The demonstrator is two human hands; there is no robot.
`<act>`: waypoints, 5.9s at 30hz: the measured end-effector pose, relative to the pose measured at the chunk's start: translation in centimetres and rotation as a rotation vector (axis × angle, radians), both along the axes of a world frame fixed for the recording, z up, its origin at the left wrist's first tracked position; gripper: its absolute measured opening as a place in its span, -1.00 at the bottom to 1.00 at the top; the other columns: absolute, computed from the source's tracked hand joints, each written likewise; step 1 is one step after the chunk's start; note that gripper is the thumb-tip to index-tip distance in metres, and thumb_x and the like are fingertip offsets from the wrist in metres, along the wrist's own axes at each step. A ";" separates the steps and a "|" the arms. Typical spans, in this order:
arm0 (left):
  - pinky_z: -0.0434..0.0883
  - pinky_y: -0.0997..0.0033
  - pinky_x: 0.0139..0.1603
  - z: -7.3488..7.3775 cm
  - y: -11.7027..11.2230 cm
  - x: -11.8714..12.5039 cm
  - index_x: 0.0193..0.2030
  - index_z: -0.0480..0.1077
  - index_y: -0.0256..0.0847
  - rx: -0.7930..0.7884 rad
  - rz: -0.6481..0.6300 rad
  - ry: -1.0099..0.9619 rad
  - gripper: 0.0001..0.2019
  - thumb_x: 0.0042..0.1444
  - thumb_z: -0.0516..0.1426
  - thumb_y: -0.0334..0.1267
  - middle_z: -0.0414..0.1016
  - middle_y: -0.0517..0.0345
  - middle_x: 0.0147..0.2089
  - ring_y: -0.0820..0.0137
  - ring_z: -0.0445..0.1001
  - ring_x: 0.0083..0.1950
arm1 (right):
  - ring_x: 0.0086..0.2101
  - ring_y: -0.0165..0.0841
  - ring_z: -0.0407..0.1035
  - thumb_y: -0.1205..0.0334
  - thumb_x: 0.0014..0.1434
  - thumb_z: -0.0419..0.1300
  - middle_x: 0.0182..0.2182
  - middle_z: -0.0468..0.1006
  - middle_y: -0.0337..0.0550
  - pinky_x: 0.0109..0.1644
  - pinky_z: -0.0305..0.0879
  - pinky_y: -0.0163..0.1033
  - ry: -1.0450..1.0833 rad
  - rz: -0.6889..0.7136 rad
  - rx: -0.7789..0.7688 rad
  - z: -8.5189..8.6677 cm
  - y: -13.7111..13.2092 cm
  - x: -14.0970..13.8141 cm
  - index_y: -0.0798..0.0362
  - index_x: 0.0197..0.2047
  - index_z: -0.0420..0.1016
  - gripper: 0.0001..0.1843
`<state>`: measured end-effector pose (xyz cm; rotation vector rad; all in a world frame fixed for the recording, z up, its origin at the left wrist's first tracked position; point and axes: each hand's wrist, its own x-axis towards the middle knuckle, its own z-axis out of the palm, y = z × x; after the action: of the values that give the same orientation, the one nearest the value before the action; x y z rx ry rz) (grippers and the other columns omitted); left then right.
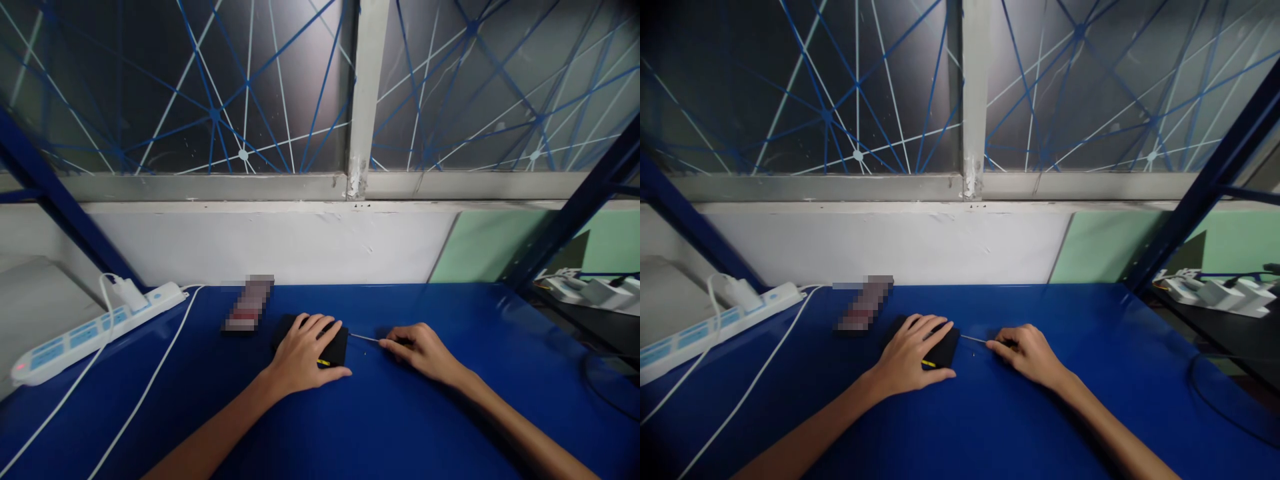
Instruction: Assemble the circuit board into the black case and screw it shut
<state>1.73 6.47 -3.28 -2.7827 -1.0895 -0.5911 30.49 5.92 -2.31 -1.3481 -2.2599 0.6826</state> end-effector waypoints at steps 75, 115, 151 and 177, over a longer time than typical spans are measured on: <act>0.40 0.05 0.06 -0.3 -1.8 2.8 -0.23 0.51 -0.25 0.111 -0.174 -0.274 -0.88 0.22 0.13 -0.41 0.42 -0.11 0.06 0.15 0.38 0.10 | -0.63 -0.52 -0.03 -0.12 0.27 0.07 -0.71 0.15 -0.35 -0.54 -0.12 -0.32 -0.039 0.104 0.055 0.9 -0.4 0.7 0.10 -0.65 0.30 -0.41; 0.46 0.15 -0.06 -0.3 -1.4 2.3 -0.11 0.51 -0.20 0.063 -0.194 -0.427 -0.85 0.26 0.12 -0.39 0.47 -0.06 -0.05 0.22 0.45 0.00 | -0.60 -0.50 -0.02 -0.12 0.23 0.12 -0.67 0.17 -0.32 -0.54 -0.09 -0.32 0.143 0.109 -0.006 0.8 -0.3 0.7 0.10 -0.65 0.31 -0.43; 0.24 -0.17 0.18 -0.5 0.0 0.4 0.22 0.31 -0.17 0.088 0.022 -0.087 -0.41 0.12 0.20 0.08 0.41 -0.13 0.17 0.03 0.37 0.18 | -0.62 -0.53 -0.04 -0.15 0.27 0.05 -0.67 0.17 -0.34 -0.54 -0.09 -0.34 0.111 0.118 -0.111 -0.2 -0.3 0.0 0.09 -0.64 0.23 -0.41; 0.19 -0.15 0.21 -0.3 -0.2 0.4 0.23 0.30 -0.17 0.047 0.038 -0.046 -0.42 0.18 0.11 0.14 0.40 -0.14 0.17 0.04 0.35 0.19 | -0.57 -0.49 0.15 -0.05 0.23 0.17 -0.59 0.37 -0.29 -0.50 0.05 -0.36 0.143 0.146 -0.258 0.9 -0.8 -0.1 0.10 -0.45 0.39 -0.61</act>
<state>2.16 6.23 -3.61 -2.7155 -1.1198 -0.6700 30.39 5.08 -1.42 -1.2079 -2.2281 1.1173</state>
